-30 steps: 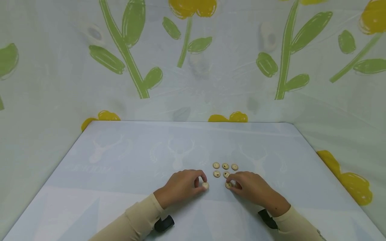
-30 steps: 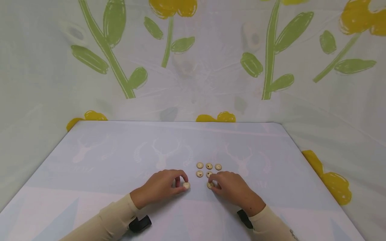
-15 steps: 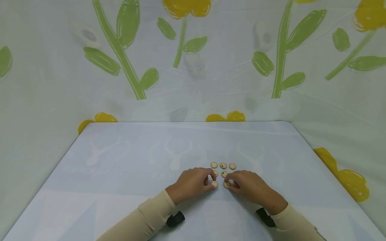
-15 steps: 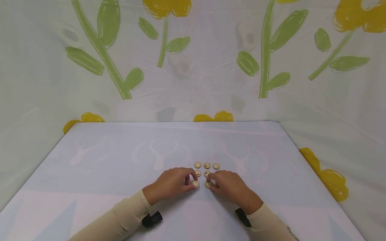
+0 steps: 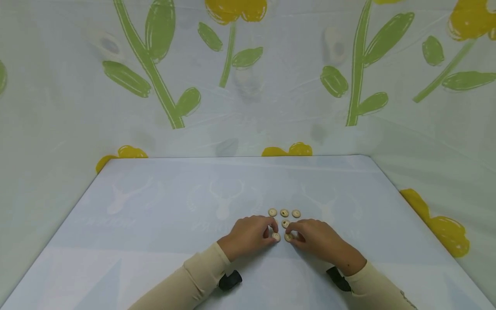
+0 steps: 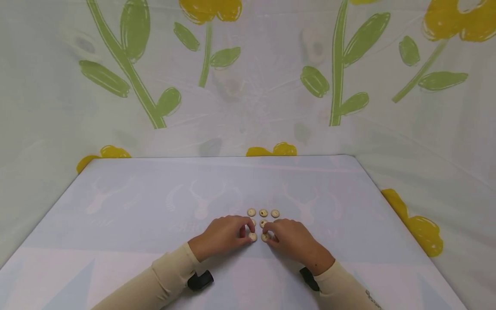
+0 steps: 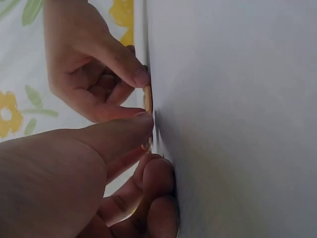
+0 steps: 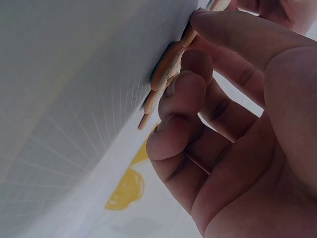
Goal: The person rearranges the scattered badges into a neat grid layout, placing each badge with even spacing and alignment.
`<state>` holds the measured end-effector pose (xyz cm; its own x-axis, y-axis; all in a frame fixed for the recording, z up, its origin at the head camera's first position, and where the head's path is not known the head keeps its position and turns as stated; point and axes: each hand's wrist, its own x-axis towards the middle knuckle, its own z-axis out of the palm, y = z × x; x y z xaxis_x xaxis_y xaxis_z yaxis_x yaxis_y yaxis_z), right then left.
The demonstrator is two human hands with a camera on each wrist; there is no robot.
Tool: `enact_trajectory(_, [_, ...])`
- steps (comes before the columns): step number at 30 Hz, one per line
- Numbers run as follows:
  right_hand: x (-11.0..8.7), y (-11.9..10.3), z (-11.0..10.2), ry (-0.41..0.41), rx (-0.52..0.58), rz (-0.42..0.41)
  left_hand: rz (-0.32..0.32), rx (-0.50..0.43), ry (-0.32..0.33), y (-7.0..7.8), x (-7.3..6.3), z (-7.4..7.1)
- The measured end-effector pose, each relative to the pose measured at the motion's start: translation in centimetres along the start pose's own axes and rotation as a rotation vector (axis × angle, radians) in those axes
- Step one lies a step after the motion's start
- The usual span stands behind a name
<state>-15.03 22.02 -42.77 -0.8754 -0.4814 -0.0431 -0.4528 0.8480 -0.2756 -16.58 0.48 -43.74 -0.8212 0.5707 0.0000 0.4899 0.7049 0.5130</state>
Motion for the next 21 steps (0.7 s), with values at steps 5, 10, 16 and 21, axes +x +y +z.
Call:
enact_trajectory(5, [-0.2,-0.1,-0.2,-0.009,0.017,0.017,0.005,0.004,0.001,0.0,0.1,0.4])
enact_trajectory(10, [-0.6,0.0,-0.3,-0.02,0.034,0.036,0.01,-0.001,0.001,0.0,0.2,0.8])
enact_trajectory(16, [-0.5,0.0,0.0,-0.015,0.041,0.016,0.001,-0.002,-0.004,-0.4,0.2,1.0])
enact_trajectory(21, [-0.3,0.0,0.2,-0.017,0.025,0.005,-0.015,-0.029,-0.005,-0.4,-0.1,1.0])
